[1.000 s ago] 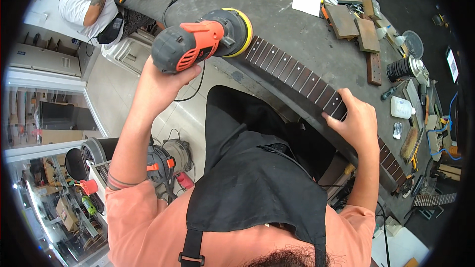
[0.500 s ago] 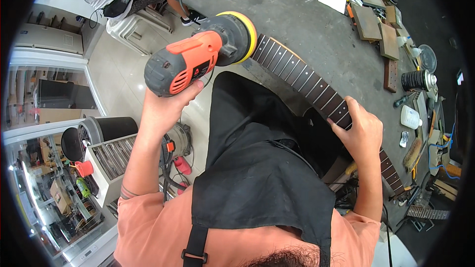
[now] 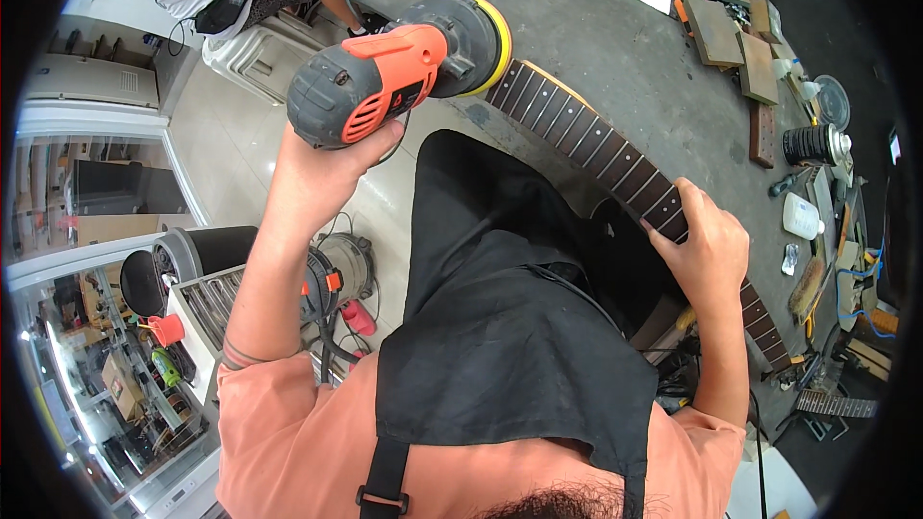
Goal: The person wipes a guitar neck with a white cloth, then uses an orbital sander to smooth the fretboard surface. The person holds the neck with one hand while operating the sander with the other, moving the tool along the length of the wood.
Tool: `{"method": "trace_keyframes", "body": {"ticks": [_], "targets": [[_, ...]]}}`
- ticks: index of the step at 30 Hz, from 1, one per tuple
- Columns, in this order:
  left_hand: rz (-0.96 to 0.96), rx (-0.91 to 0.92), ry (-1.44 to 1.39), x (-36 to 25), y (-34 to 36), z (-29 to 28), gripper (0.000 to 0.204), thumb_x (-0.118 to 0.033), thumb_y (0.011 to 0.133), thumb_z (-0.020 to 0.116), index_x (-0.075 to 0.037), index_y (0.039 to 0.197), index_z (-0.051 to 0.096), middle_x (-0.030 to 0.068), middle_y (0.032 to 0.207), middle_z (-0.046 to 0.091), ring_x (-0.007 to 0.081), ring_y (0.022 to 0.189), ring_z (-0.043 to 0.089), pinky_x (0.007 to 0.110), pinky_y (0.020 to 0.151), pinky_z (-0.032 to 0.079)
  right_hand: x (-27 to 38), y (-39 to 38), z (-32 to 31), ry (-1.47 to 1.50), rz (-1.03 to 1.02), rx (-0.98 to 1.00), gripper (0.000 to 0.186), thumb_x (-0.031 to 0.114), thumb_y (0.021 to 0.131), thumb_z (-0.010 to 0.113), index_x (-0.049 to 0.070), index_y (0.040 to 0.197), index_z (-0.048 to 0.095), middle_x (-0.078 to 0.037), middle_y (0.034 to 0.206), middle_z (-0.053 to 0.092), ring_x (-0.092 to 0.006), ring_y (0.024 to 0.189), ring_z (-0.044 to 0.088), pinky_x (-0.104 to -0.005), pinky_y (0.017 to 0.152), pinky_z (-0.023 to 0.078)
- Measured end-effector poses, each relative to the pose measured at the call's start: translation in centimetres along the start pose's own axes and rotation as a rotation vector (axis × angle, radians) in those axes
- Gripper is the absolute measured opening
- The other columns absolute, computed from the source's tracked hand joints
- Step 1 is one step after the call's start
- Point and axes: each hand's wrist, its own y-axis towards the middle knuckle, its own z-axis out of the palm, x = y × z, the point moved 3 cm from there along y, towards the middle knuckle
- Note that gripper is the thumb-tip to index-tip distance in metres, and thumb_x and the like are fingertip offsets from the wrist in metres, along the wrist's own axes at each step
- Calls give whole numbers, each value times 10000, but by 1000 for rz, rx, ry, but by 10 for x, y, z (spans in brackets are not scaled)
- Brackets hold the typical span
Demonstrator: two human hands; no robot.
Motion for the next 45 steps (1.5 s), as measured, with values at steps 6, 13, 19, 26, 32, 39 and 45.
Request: {"method": "trace_keyframes", "body": {"ticks": [6, 13, 19, 26, 32, 39, 45], "targets": [[-36, 3, -14, 13, -6, 2, 524, -15, 955, 869, -27, 1459, 729, 18, 1214, 790, 102, 1037, 709, 313, 904, 605, -5, -3, 4, -2, 68, 102, 687, 297, 761, 1018, 78, 1333, 708, -92, 1153, 833, -322, 925, 805, -427, 814, 626], [46, -23, -16, 38, -21, 5, 317, -92, 997, 872, -40, 1291, 766, -35, 867, 700, 71, 720, 616, 293, 636, 497, -5, 2, 2, 11, 49, 61, 667, 339, 757, 1018, 98, 1293, 704, -79, 1028, 813, -307, 858, 796, -421, 759, 618], [14, -49, -64, 50, -26, 9, 246, -104, 1002, 867, -45, 1219, 765, -30, 848, 697, 73, 713, 622, 292, 632, 495, -7, 6, 1, 36, 78, 100, 657, 340, 761, 1015, 112, 1291, 702, -79, 1014, 810, -320, 887, 801, -431, 754, 615], [-147, -75, -142, 59, -39, 15, 139, -120, 1014, 848, -47, 1098, 763, -15, 823, 701, 86, 699, 631, 278, 635, 498, -9, 7, 1, 56, 109, 142, 652, 357, 774, 1012, 116, 1289, 693, -90, 989, 811, -336, 903, 799, -446, 755, 614], [-211, -28, -204, 69, -43, 15, 124, -138, 1017, 834, -54, 1082, 769, -9, 812, 702, 91, 703, 640, 288, 638, 507, -9, 9, 0, 64, 124, 166, 650, 366, 783, 1009, 114, 1290, 691, -98, 982, 812, -343, 910, 802, -453, 761, 611], [-261, 36, -237, 80, -49, 14, 211, -169, 1012, 860, -44, 1161, 776, -16, 875, 736, 83, 732, 661, 297, 661, 542, -9, 9, 1, 67, 134, 169, 651, 365, 785, 1006, 111, 1298, 696, -106, 971, 814, -347, 908, 804, -453, 770, 614], [-280, 26, -241, 82, -52, 18, 237, -133, 1002, 862, -39, 1197, 768, -17, 892, 739, 90, 742, 663, 304, 669, 548, -8, 9, 2, 69, 126, 157, 654, 342, 776, 1013, 107, 1299, 701, -117, 970, 813, -352, 898, 805, -448, 768, 615]]}}
